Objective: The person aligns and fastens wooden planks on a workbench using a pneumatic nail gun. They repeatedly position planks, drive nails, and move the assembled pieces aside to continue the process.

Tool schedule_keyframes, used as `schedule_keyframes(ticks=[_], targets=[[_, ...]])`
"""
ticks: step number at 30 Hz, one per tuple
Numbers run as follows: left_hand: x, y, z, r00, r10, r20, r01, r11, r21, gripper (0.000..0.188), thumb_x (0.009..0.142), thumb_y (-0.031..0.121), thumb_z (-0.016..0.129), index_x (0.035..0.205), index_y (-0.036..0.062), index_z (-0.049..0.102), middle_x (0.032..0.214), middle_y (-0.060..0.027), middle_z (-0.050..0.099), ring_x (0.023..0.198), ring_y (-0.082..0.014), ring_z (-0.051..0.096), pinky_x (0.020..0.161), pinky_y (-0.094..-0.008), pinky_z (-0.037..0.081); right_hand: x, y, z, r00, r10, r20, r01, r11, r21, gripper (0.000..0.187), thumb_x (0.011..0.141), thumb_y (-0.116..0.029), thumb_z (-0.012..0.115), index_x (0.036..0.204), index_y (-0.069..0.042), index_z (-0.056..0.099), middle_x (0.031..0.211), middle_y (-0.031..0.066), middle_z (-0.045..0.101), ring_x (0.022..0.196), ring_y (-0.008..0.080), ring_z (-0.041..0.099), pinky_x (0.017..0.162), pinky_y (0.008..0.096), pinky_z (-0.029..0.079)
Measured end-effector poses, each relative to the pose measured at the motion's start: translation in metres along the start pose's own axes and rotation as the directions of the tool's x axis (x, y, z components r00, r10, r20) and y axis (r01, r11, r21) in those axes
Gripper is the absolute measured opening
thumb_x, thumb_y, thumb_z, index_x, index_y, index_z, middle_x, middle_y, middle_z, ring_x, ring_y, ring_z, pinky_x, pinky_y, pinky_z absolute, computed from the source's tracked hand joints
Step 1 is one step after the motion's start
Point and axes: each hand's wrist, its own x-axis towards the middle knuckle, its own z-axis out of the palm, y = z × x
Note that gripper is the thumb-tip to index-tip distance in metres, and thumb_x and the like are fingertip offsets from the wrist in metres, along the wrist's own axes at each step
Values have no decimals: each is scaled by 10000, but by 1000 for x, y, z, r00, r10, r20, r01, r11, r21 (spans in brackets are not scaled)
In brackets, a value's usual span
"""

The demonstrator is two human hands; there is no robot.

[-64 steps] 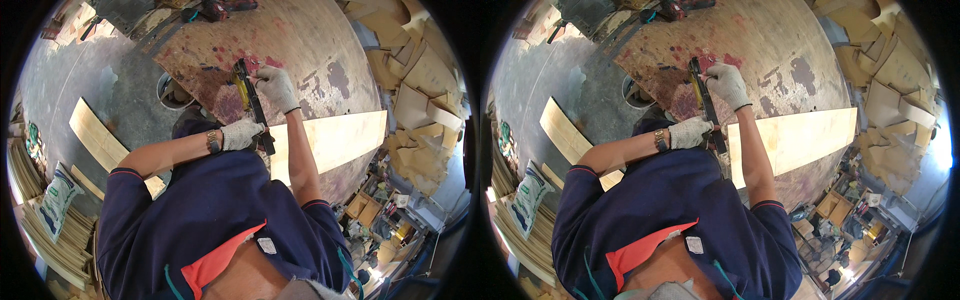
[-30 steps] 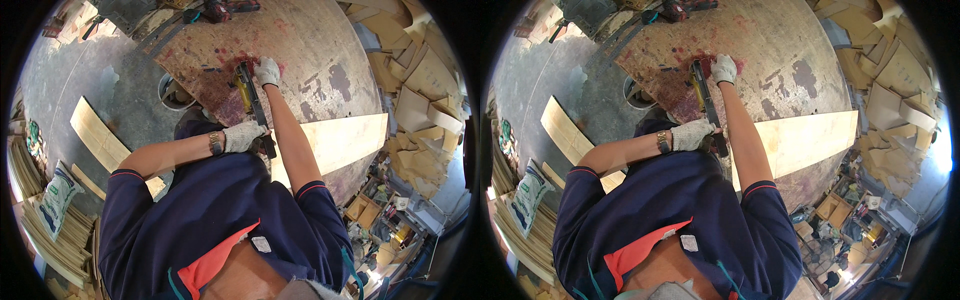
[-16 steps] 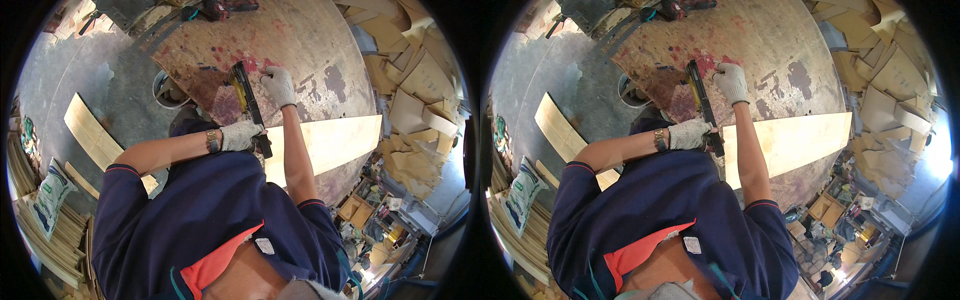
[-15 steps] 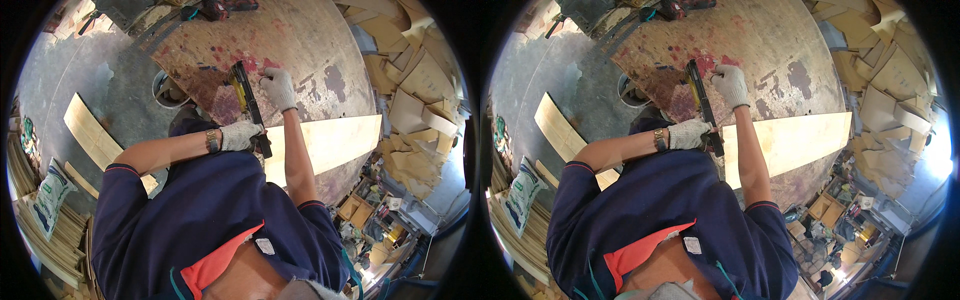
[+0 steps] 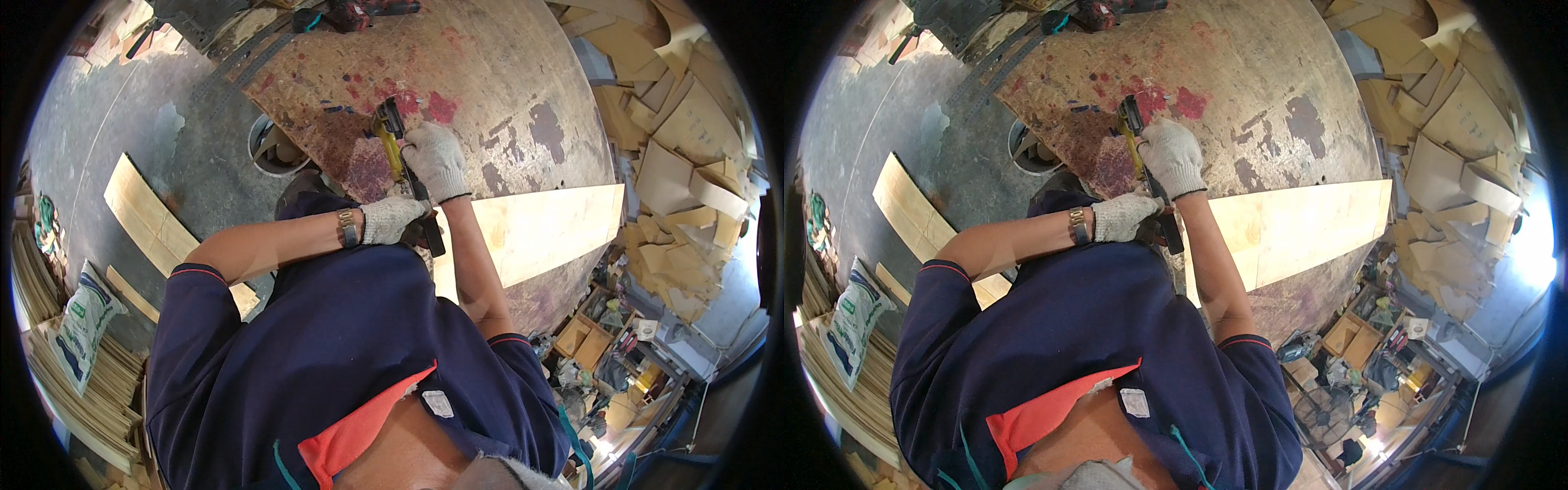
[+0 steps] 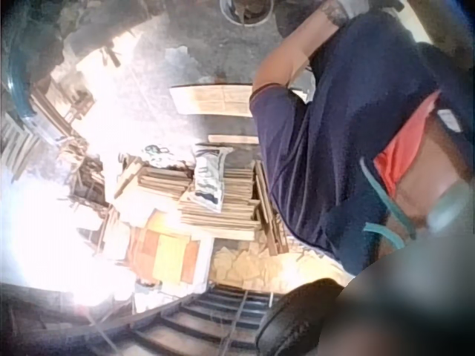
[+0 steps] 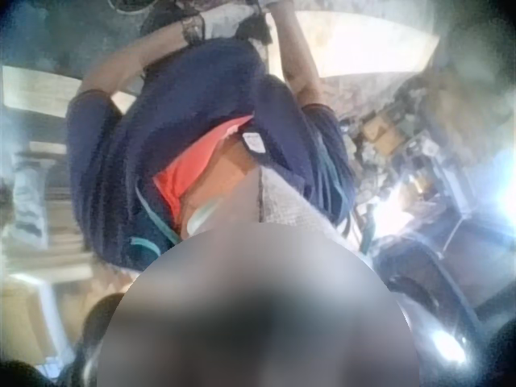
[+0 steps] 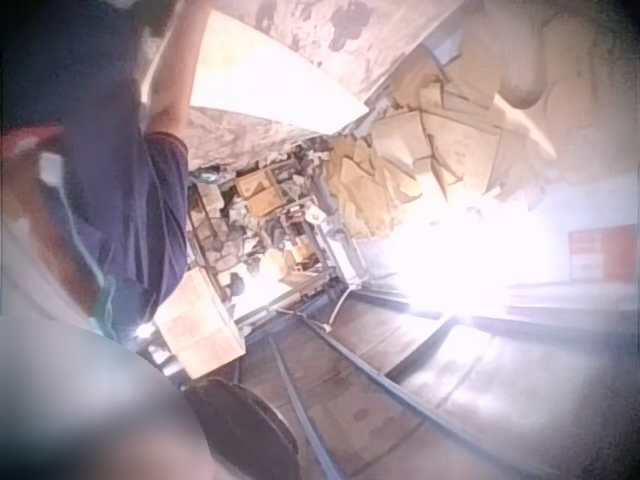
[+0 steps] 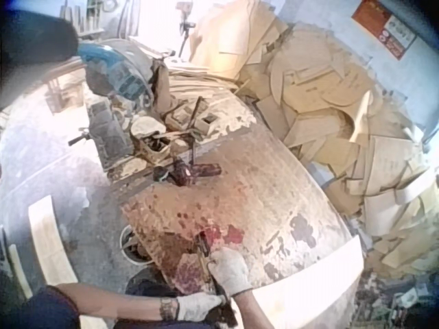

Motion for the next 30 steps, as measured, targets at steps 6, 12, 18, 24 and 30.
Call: schedule_keyframes(ticks=[6, 12, 18, 24, 30], targets=[[-1, 2, 0, 1000, -23, 5, 23, 1000, 21, 168, 1041, 158, 506, 1159, 55, 563, 1067, -117, 657, 937, -312, 686, 821, -537, 608, 2, 5, 3, 997, -25, 77, 28, 999, -46, 237, 872, -312, 670, 933, -98, 750, 999, 138, 672, 986, 341, 665, 869, 467, 529], [-1, 3, 8, 999, -10, -39, 11, 999, 37, 161, 1046, 158, 490, 1125, 50, 578, 979, -123, 674, 873, -300, 703, 738, -484, 622, 2, 1, -2, 997, -18, 72, 23, 997, -69, 244, 866, -320, 675, 928, -98, 755, 1003, 152, 691, 991, 350, 675, 860, 468, 542], [-4, 5, 14, 993, -47, -109, 48, 999, 8, 148, 1047, 136, 474, 1097, 45, 580, 940, -116, 675, 821, -289, 699, 702, -480, 618, 4, -3, -6, 997, 11, 80, -3, 995, -100, 245, 843, -313, 680, 899, -87, 758, 953, 171, 719, 931, 367, 695, 846, 473, 557], [-6, 7, 17, 992, -67, -110, 70, 997, 16, 163, 1056, 153, 464, 1105, 39, 570, 943, -125, 671, 845, -294, 696, 726, -485, 617, 2, -1, -17, 993, -2, 116, 2, 1000, 2, 242, 845, -286, 678, 870, -47, 711, 902, 173, 652, 929, 384, 633, 810, 495, 495], [-7, 6, 11, 997, -60, -50, 59, 998, -14, 188, 1070, 191, 466, 1151, 39, 541, 1001, -148, 681, 989, -313, 705, 780, -495, 613, 2, 7, -22, 999, -52, 2, 51, 993, 104, 250, 811, -182, 645, 1012, -43, 698, 963, 167, 658, 963, 381, 635, 817, 482, 499]])
